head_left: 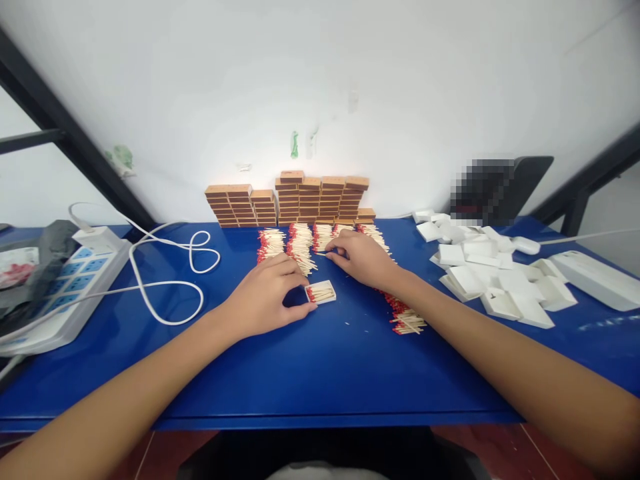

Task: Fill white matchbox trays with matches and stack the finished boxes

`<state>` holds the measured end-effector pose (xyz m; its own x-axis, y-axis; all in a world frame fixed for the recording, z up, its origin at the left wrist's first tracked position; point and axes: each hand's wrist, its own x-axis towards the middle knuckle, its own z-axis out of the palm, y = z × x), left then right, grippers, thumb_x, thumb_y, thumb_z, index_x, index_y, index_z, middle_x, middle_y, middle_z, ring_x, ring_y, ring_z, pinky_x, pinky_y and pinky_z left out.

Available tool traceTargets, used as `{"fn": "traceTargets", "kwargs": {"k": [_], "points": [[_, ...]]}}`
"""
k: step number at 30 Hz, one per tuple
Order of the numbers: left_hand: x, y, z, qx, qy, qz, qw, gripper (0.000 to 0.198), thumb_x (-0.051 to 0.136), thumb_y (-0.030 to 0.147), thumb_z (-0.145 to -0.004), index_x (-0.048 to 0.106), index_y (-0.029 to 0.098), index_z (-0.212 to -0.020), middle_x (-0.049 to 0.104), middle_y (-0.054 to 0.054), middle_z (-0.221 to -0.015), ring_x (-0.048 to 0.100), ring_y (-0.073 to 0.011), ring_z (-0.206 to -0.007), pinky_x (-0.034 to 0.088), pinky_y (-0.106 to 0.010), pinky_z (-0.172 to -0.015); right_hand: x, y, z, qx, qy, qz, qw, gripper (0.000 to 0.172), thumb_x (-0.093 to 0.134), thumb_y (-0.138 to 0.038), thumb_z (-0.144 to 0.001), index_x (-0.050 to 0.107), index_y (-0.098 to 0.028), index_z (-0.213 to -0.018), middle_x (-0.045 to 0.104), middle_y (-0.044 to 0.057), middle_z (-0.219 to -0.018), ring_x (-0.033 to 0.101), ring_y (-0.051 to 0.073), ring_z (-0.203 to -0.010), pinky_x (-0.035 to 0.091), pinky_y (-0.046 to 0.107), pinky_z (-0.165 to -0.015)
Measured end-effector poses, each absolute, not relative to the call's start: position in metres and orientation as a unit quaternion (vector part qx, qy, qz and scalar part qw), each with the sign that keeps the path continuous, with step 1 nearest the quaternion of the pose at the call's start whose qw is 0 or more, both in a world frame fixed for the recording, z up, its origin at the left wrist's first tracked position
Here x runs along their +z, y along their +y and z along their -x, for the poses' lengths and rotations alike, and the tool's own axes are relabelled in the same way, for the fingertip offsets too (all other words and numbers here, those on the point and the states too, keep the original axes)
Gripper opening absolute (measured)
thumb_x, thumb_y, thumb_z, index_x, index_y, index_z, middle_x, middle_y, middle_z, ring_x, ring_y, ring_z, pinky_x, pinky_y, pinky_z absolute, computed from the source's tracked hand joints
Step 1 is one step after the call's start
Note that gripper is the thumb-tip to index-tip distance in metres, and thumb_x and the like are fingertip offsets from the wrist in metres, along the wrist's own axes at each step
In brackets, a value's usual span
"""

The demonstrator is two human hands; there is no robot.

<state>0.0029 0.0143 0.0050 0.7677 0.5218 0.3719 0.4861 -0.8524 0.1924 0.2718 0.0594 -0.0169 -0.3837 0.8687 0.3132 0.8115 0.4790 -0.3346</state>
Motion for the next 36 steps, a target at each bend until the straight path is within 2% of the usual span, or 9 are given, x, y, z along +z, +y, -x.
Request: {"fn": "traceTargets", "kwargs": {"k": [6, 16, 21, 25, 32, 36], "points": [[0.004, 0.014, -0.002, 0.211, 0.270, -0.938, 0.051, 0.024, 0.077, 0.043, -0.098, 0.079, 0.021, -0.105, 0.075, -0.008, -0.102, 0.067, -0.0263, -0.103, 0.056, -0.043, -0.093, -0.017, 0.058, -0.267, 0.075, -0.829, 0.503, 0.231, 0.013, 0.066, -0.019, -0.100, 0.073, -0.018, -0.089, 0.066, 0.006, -0.090, 0.059, 0.019, -0.080, 0.041, 0.031, -0.075], [0.006, 0.014, -0.003, 0.205, 0.270, -0.940, 0.043, 0.024, 0.076, 0.043, -0.099, 0.079, 0.020, -0.104, 0.075, -0.008, -0.102, 0.066, -0.0259, -0.101, 0.055, -0.043, -0.092, -0.004, 0.054, -0.274, 0.090, -0.832, 0.503, 0.216, 0.013, 0.065, -0.019, -0.101, 0.068, -0.019, -0.089, 0.066, 0.007, -0.092, 0.059, 0.021, -0.085, 0.042, 0.032, -0.078], [0.006, 0.014, -0.003, 0.211, 0.276, -0.937, 0.035, 0.025, 0.077, 0.044, -0.097, 0.079, 0.020, -0.104, 0.075, -0.007, -0.101, 0.066, -0.0259, -0.100, 0.055, -0.044, -0.093, 0.010, 0.028, -0.270, 0.165, -0.857, 0.446, 0.200, 0.013, 0.065, -0.026, -0.103, 0.069, -0.022, -0.091, 0.065, 0.003, -0.085, 0.058, 0.020, -0.079, 0.042, 0.032, -0.073], [0.005, 0.014, -0.002, 0.209, 0.275, -0.938, 0.035, 0.028, 0.077, 0.044, -0.097, 0.079, 0.018, -0.104, 0.074, -0.007, -0.101, 0.066, -0.0261, -0.100, 0.056, -0.044, -0.093, 0.005, 0.008, -0.258, 0.178, -0.872, 0.421, 0.175, 0.013, 0.062, -0.026, -0.105, 0.066, -0.022, -0.094, 0.067, 0.005, -0.098, 0.059, 0.019, -0.082, 0.044, 0.032, -0.075], [0.004, 0.015, -0.002, 0.198, 0.273, -0.941, 0.034, 0.029, 0.076, 0.045, -0.098, 0.080, 0.017, -0.103, 0.072, -0.008, -0.098, 0.064, -0.0268, -0.099, 0.055, -0.045, -0.092, -0.001, 0.001, -0.253, 0.163, -0.869, 0.428, 0.188, 0.011, 0.062, -0.024, -0.105, 0.067, -0.022, -0.095, 0.068, 0.005, -0.101, 0.061, 0.018, -0.082, 0.045, 0.032, -0.075], [0.005, 0.015, -0.002, 0.196, 0.276, -0.940, 0.029, 0.029, 0.077, 0.046, -0.098, 0.079, 0.017, -0.101, 0.071, -0.007, -0.095, 0.063, -0.0260, -0.096, 0.055, -0.044, -0.088, 0.007, -0.001, -0.250, 0.184, -0.869, 0.417, 0.195, 0.012, 0.064, -0.025, -0.104, 0.069, -0.022, -0.093, 0.067, 0.004, -0.095, 0.060, 0.017, -0.078, 0.044, 0.031, -0.072]]}}
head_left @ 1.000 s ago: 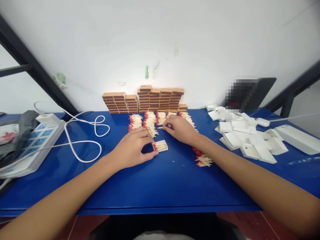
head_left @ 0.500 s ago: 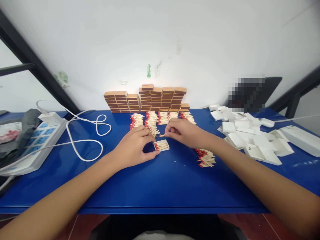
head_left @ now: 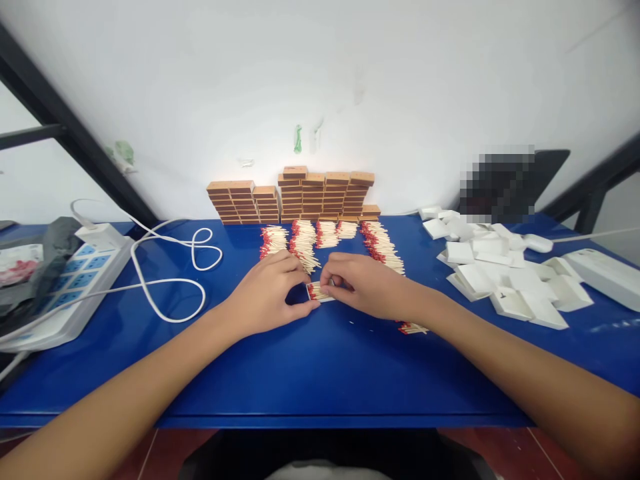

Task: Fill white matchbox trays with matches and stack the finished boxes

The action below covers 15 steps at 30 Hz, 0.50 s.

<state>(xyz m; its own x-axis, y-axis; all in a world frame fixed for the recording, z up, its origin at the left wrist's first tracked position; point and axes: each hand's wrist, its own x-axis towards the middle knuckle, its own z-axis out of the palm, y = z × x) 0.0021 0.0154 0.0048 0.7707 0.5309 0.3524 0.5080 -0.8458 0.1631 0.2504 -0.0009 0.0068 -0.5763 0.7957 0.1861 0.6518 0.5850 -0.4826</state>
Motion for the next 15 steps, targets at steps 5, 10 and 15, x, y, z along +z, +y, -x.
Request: {"fn": "traceTargets", "kwargs": {"k": [5, 10, 15], "points": [[0.005, 0.015, -0.002, 0.203, 0.277, -0.939, 0.037, 0.029, 0.078, 0.045, -0.097, 0.080, 0.017, -0.102, 0.072, -0.007, -0.098, 0.065, -0.0261, -0.100, 0.055, -0.044, -0.092, 0.003, 0.022, -0.259, 0.110, -0.845, 0.449, 0.269, 0.014, 0.060, -0.020, -0.102, 0.073, -0.021, -0.097, 0.066, 0.004, -0.087, 0.060, 0.020, -0.080, 0.045, 0.033, -0.076], [0.005, 0.016, -0.002, 0.202, 0.280, -0.938, 0.037, 0.028, 0.078, 0.045, -0.097, 0.079, 0.018, -0.099, 0.072, -0.007, -0.098, 0.065, -0.0261, -0.099, 0.055, -0.044, -0.093, -0.015, 0.052, -0.276, 0.032, -0.850, 0.460, 0.255, 0.021, 0.063, -0.023, -0.101, 0.078, -0.019, -0.115, 0.071, 0.013, -0.105, 0.064, 0.030, -0.102, 0.049, 0.045, -0.093], [0.003, 0.015, -0.001, 0.201, 0.282, -0.937, 0.041, 0.028, 0.077, 0.046, -0.097, 0.079, 0.018, -0.100, 0.073, -0.008, -0.099, 0.066, -0.0265, -0.102, 0.055, -0.044, -0.095, -0.022, 0.060, -0.278, 0.032, -0.853, 0.462, 0.241, 0.021, 0.061, -0.022, -0.102, 0.081, -0.019, -0.110, 0.071, 0.014, -0.105, 0.064, 0.032, -0.106, 0.050, 0.048, -0.096]]}}
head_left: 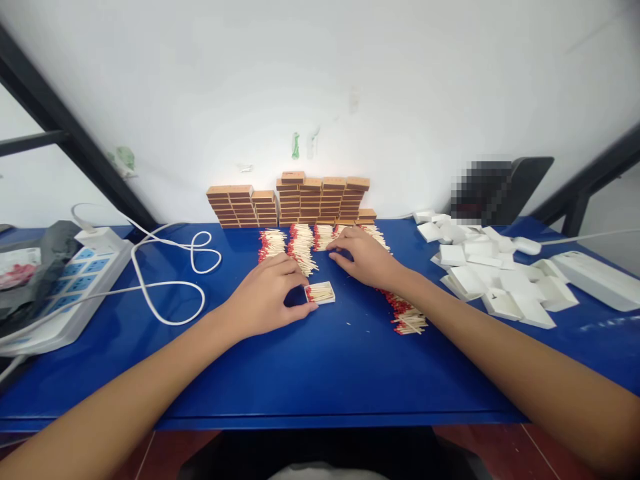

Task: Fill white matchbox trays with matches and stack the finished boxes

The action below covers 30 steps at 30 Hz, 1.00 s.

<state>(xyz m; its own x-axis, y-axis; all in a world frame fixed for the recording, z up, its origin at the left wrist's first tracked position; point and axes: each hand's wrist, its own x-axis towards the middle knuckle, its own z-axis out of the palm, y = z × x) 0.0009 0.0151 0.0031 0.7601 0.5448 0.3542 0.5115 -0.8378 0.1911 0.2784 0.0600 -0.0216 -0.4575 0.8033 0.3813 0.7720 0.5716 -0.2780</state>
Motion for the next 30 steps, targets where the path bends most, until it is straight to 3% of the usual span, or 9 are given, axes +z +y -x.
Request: {"fn": "traceTargets", "kwargs": {"k": [13, 30], "points": [[0.003, 0.015, -0.002, 0.211, 0.272, -0.938, 0.033, 0.027, 0.078, 0.045, -0.097, 0.079, 0.018, -0.099, 0.071, -0.007, -0.096, 0.065, -0.0262, -0.100, 0.055, -0.042, -0.092, -0.023, 0.062, -0.275, 0.049, -0.848, 0.450, 0.275, 0.012, 0.065, -0.017, -0.099, 0.077, -0.019, -0.098, 0.071, 0.011, -0.102, 0.064, 0.027, -0.099, 0.048, 0.040, -0.090], [0.004, 0.014, -0.002, 0.204, 0.276, -0.938, 0.038, 0.028, 0.079, 0.045, -0.096, 0.079, 0.018, -0.102, 0.072, -0.007, -0.097, 0.065, -0.0265, -0.102, 0.055, -0.043, -0.093, -0.014, 0.054, -0.284, 0.107, -0.859, 0.453, 0.214, 0.015, 0.063, -0.024, -0.102, 0.064, -0.021, -0.087, 0.068, 0.009, -0.091, 0.061, 0.027, -0.093, 0.046, 0.038, -0.083]]}}
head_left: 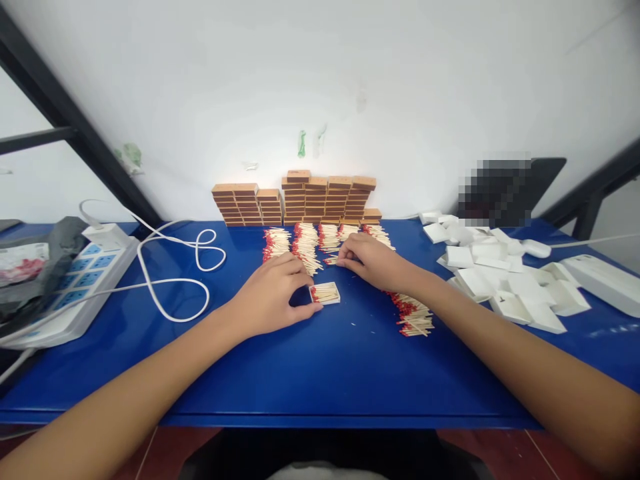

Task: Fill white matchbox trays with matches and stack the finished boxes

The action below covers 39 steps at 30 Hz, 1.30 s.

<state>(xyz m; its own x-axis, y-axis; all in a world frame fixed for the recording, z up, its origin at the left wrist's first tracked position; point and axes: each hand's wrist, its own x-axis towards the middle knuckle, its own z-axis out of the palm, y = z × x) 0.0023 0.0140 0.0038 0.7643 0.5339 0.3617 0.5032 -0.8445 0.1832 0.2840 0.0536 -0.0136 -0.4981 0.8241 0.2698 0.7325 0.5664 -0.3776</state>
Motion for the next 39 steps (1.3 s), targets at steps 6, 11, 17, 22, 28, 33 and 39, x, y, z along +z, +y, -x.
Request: {"fn": "traceTargets", "kwargs": {"k": [6, 11, 17, 22, 28, 33, 39], "points": [[0.004, 0.014, -0.002, 0.204, 0.274, -0.939, 0.038, 0.027, 0.078, 0.044, -0.097, 0.080, 0.017, -0.102, 0.072, -0.007, -0.097, 0.065, -0.0262, -0.101, 0.055, -0.043, -0.092, -0.003, 0.042, -0.284, 0.117, -0.858, 0.455, 0.208, 0.013, 0.059, -0.023, -0.102, 0.061, -0.022, -0.089, 0.068, 0.009, -0.092, 0.060, 0.026, -0.092, 0.046, 0.037, -0.082], [0.005, 0.014, -0.002, 0.198, 0.277, -0.939, 0.040, 0.028, 0.078, 0.045, -0.097, 0.080, 0.018, -0.103, 0.072, -0.007, -0.097, 0.064, -0.0262, -0.101, 0.055, -0.043, -0.092, 0.010, 0.032, -0.281, 0.159, -0.846, 0.465, 0.208, 0.016, 0.058, -0.028, -0.104, 0.061, -0.023, -0.089, 0.070, 0.007, -0.088, 0.061, 0.022, -0.082, 0.043, 0.034, -0.073], [0.005, 0.014, -0.002, 0.199, 0.278, -0.939, 0.042, 0.027, 0.079, 0.046, -0.097, 0.079, 0.019, -0.102, 0.072, -0.007, -0.098, 0.064, -0.0260, -0.100, 0.054, -0.043, -0.091, 0.016, 0.021, -0.272, 0.223, -0.848, 0.436, 0.203, 0.014, 0.065, -0.032, -0.102, 0.070, -0.023, -0.092, 0.071, 0.002, -0.083, 0.058, 0.018, -0.072, 0.041, 0.030, -0.066], [0.005, 0.014, -0.002, 0.198, 0.276, -0.940, 0.040, 0.028, 0.079, 0.045, -0.096, 0.079, 0.017, -0.104, 0.071, -0.006, -0.097, 0.063, -0.0256, -0.099, 0.054, -0.043, -0.091, 0.017, 0.010, -0.261, 0.250, -0.854, 0.409, 0.201, 0.010, 0.068, -0.029, -0.100, 0.075, -0.023, -0.095, 0.072, 0.001, -0.082, 0.057, 0.016, -0.070, 0.042, 0.029, -0.065], [0.005, 0.013, -0.002, 0.202, 0.274, -0.939, 0.041, 0.027, 0.078, 0.044, -0.097, 0.078, 0.018, -0.102, 0.071, -0.006, -0.096, 0.063, -0.0250, -0.098, 0.053, -0.041, -0.090, 0.013, 0.006, -0.259, 0.242, -0.872, 0.369, 0.210, 0.010, 0.069, -0.019, -0.097, 0.076, -0.023, -0.091, 0.074, 0.002, -0.085, 0.062, 0.017, -0.076, 0.045, 0.030, -0.071], [0.006, 0.014, -0.002, 0.192, 0.279, -0.940, 0.044, 0.028, 0.078, 0.046, -0.098, 0.078, 0.018, -0.101, 0.071, -0.006, -0.097, 0.063, -0.0251, -0.098, 0.053, -0.041, -0.089, 0.011, 0.006, -0.258, 0.247, -0.870, 0.366, 0.217, 0.009, 0.070, -0.025, -0.099, 0.077, -0.023, -0.094, 0.072, 0.002, -0.084, 0.061, 0.018, -0.075, 0.045, 0.031, -0.069], [0.006, 0.014, -0.003, 0.197, 0.281, -0.938, 0.044, 0.026, 0.079, 0.045, -0.097, 0.078, 0.019, -0.102, 0.072, -0.007, -0.098, 0.065, -0.0262, -0.101, 0.054, -0.042, -0.092, -0.001, 0.027, -0.267, 0.155, -0.828, 0.456, 0.288, 0.011, 0.066, -0.029, -0.101, 0.075, -0.023, -0.097, 0.073, 0.004, -0.090, 0.059, 0.019, -0.074, 0.044, 0.032, -0.070]]}}
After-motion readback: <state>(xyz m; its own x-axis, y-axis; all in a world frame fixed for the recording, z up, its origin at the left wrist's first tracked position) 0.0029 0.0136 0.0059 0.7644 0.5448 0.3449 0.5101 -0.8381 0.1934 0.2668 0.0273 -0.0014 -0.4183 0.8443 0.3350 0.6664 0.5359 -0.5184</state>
